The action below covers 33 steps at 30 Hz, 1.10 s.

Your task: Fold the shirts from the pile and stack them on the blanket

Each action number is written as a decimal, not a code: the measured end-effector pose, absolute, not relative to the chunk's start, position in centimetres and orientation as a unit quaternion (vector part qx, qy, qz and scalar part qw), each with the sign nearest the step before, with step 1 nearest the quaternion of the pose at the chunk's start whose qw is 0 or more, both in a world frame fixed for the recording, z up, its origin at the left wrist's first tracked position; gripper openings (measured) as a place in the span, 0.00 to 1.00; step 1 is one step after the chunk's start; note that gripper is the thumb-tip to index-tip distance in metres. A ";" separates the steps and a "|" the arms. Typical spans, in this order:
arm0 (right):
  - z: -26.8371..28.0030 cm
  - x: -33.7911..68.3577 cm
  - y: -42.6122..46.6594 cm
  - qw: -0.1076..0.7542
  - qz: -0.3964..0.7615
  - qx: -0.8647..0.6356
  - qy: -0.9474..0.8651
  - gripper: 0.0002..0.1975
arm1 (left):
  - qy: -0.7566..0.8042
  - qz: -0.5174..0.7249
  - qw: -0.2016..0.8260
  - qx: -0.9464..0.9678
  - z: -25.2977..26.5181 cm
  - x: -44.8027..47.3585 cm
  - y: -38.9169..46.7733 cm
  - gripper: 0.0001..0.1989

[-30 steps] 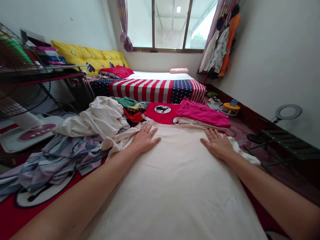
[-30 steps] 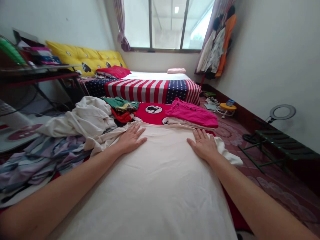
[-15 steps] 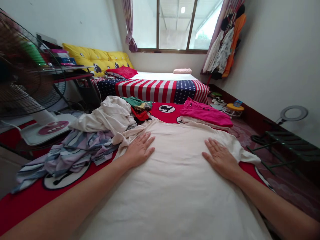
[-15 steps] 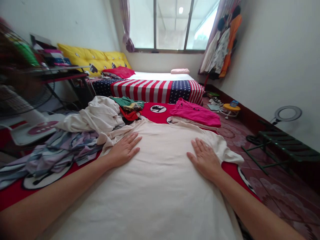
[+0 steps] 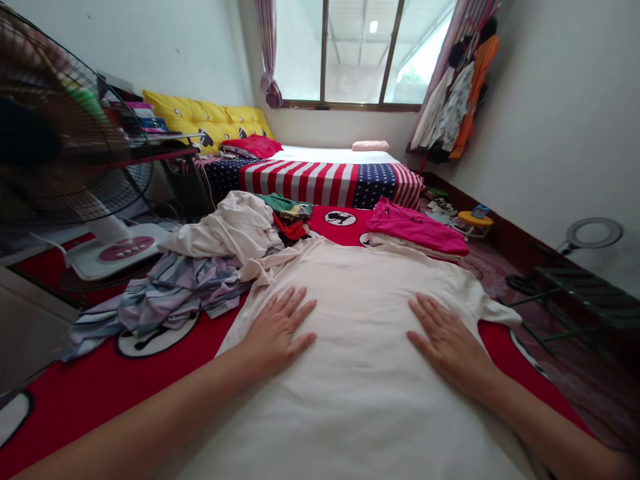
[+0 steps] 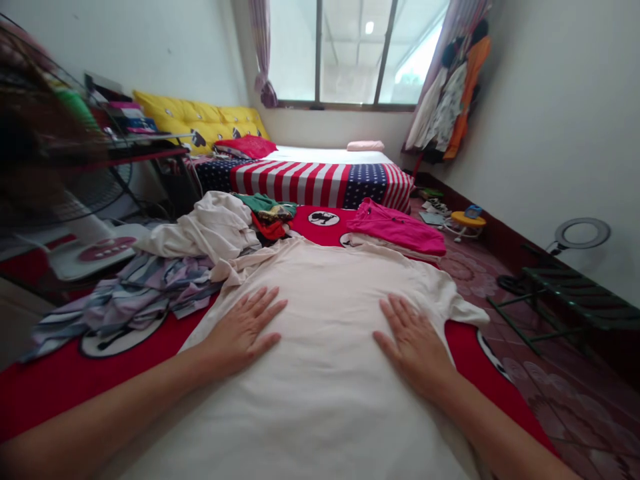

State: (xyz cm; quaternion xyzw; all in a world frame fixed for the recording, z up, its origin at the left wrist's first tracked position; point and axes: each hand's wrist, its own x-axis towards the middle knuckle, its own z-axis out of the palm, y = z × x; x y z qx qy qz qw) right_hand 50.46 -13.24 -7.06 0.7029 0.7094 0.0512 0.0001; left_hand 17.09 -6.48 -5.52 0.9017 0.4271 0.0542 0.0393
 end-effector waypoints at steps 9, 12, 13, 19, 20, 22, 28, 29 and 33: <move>-6.2 44.5 -10.9 -0.034 0.013 0.586 0.810 0.32 | 0.414 0.112 0.046 0.902 -5.9 19.5 -4.9 0.31; -7.6 47.2 -10.4 -0.051 0.053 0.688 0.722 0.32 | 0.487 0.142 0.025 0.862 -6.2 15.9 -3.6 0.28; -8.0 48.1 -10.2 -0.052 0.065 0.709 0.700 0.32 | 0.509 0.161 0.016 0.846 -6.0 14.9 -3.3 0.24; -8.5 48.9 -10.0 -0.058 0.097 0.720 0.684 0.30 | 0.537 0.262 -0.105 0.795 -2.6 13.6 -1.5 0.17; -8.4 48.7 -10.0 -0.059 0.096 0.720 0.685 0.30 | 0.544 0.259 -0.129 0.788 -2.0 13.7 -0.8 0.18; -8.3 48.5 -10.1 -0.060 0.094 0.719 0.686 0.30 | 0.560 0.228 -0.160 0.781 -1.2 14.0 0.7 0.20; -8.5 48.9 -10.1 -0.066 0.091 0.720 0.685 0.30 | 0.547 0.105 -0.131 0.820 -0.5 14.2 4.7 0.12; -8.5 48.9 -10.1 -0.069 0.091 0.720 0.684 0.30 | 0.556 0.100 -0.117 0.817 -0.3 14.1 5.1 0.11; -8.4 48.7 -10.2 -0.072 0.092 0.719 0.685 0.30 | 0.592 0.108 -0.069 0.796 1.3 13.2 7.4 0.13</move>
